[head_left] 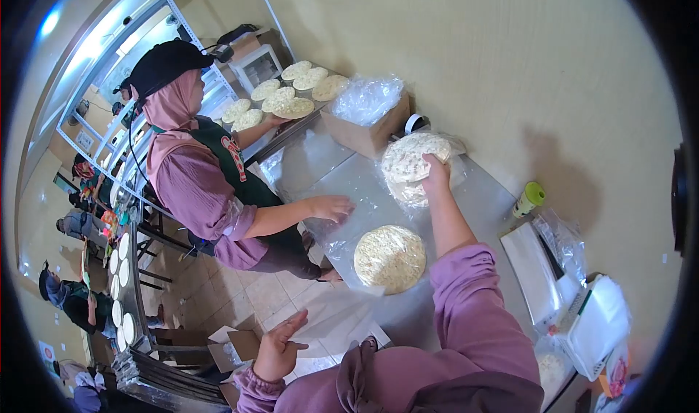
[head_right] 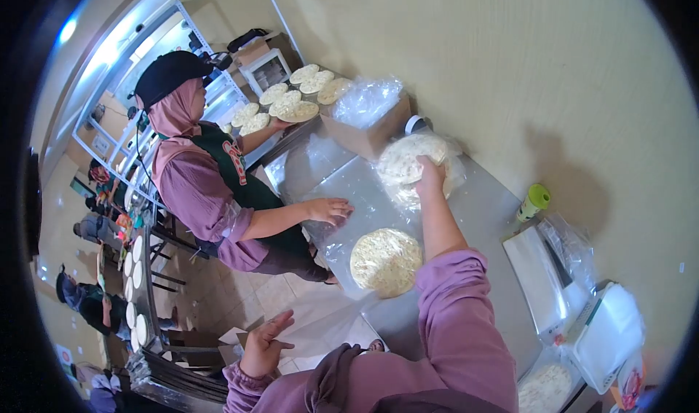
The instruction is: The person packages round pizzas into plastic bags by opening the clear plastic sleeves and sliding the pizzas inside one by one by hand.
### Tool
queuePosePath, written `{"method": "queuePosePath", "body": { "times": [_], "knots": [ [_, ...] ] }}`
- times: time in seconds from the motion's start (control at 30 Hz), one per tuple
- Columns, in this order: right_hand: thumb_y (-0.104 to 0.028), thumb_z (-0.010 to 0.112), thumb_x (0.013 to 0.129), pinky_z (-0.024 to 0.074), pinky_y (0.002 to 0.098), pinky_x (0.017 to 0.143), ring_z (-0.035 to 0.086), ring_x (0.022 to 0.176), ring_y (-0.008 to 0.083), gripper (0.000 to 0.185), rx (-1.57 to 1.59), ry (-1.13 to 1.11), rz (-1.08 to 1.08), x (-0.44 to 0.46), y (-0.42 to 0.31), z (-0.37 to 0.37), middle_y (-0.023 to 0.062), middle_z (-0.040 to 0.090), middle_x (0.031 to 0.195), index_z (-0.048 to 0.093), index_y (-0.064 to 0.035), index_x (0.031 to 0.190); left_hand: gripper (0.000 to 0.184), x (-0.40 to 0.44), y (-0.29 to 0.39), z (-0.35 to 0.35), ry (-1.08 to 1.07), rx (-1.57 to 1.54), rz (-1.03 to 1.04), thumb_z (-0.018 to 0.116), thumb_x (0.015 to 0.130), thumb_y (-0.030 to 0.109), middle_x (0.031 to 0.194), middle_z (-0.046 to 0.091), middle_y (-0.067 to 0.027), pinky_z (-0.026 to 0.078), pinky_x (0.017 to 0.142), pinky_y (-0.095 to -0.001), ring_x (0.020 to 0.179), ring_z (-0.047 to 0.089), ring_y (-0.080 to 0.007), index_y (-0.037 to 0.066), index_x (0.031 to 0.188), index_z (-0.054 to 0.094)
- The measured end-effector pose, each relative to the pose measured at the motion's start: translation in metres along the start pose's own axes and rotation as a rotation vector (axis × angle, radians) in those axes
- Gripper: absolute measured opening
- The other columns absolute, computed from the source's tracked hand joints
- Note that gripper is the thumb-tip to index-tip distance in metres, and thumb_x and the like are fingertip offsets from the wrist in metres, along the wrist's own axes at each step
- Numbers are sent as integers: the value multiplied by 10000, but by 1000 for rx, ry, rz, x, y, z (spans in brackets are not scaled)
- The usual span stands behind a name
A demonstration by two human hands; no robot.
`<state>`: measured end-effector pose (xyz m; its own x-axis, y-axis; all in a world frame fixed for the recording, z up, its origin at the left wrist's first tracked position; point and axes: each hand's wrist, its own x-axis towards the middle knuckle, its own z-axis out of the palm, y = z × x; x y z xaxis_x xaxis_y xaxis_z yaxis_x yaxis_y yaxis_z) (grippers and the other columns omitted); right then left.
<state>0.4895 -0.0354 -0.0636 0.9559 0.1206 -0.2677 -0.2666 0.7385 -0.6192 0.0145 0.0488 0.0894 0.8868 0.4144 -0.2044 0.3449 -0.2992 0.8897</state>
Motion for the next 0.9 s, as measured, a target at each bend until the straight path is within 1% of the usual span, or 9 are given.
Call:
{"method": "queuePosePath", "body": {
  "times": [0.13, 0.23, 0.3, 0.4, 0.43, 0.47, 0.57, 0.77, 0.9],
  "knots": [
    [-12, 613, 709, 460, 399, 881, 553, 1010, 298, 499, 111, -259, 136, -20, -38, -34, 156, 556, 1092, 447, 10, 1179, 640, 4, 11, -10, -10, -97, 7, 333, 648, -206, 1285, 456, -160, 542, 738, -295, 1187, 455, -280, -13, 1244, 464],
    [-281, 566, 812, 380, 426, 973, 489, 1117, 304, 532, 195, -389, 43, -80, -89, -71, 157, 508, 1214, 416, -14, 1247, 664, 11, 22, -18, -47, -169, 24, 290, 656, -201, 1311, 428, -148, 532, 760, -310, 1221, 417, -291, -8, 1276, 425],
    [-462, 471, 847, 354, 439, 996, 444, 1168, 301, 598, 471, -587, -36, -139, -119, -84, 149, 458, 1281, 419, -32, 1258, 685, 16, 23, -21, -77, -221, 54, 278, 646, -195, 1332, 406, -143, 523, 776, -326, 1240, 393, -295, -11, 1295, 397],
    [-537, 412, 851, 337, 458, 1008, 411, 1195, 309, 635, 463, -376, -9, -188, -113, -128, 146, 438, 1297, 427, -53, 1263, 715, 33, 35, -20, -151, -226, 138, 304, 619, -173, 1340, 396, -149, 537, 735, -322, 1237, 392, -313, 0, 1309, 384],
    [-514, 340, 889, 271, 480, 1048, 353, 1244, 301, 605, 495, -326, -64, -193, -108, -144, 118, 388, 1347, 350, -100, 1330, 703, 38, 41, -16, -184, -210, 167, 293, 632, -168, 1339, 393, -153, 535, 738, -312, 1244, 382, -314, -4, 1311, 378],
    [-514, 340, 889, 271, 480, 1048, 353, 1244, 301, 605, 494, -295, -93, -210, -110, -167, 118, 388, 1347, 350, -100, 1330, 703, 45, 47, -11, -225, -209, 163, 293, 632, -168, 1339, 393, -153, 535, 738, -312, 1244, 382, -314, -4, 1311, 378],
    [-463, 314, 912, 304, 456, 1032, 368, 1236, 279, 556, 570, -547, -64, -291, -134, -168, 105, 391, 1349, 351, -97, 1330, 701, 71, 71, 10, -338, -158, 266, 289, 642, -183, 1329, 404, -138, 513, 785, -312, 1242, 390, -292, -11, 1318, 362],
    [-446, 322, 916, 387, 450, 976, 419, 1197, 290, 562, 591, -32, -295, -385, -127, -236, 134, 400, 1334, 322, -80, 1343, 689, 135, 83, 111, -573, -119, 541, 321, 669, -205, 1358, 362, -141, 512, 795, -308, 1226, 409, -286, 12, 1321, 366],
    [-438, 320, 919, 394, 446, 971, 423, 1193, 289, 551, 549, -36, -313, -430, -114, -256, 133, 401, 1334, 323, -86, 1342, 673, 152, 76, 197, -667, 11, 760, 354, 671, -190, 1354, 363, -180, 490, 843, -330, 1201, 435, -315, 26, 1307, 385]
  ]
}}
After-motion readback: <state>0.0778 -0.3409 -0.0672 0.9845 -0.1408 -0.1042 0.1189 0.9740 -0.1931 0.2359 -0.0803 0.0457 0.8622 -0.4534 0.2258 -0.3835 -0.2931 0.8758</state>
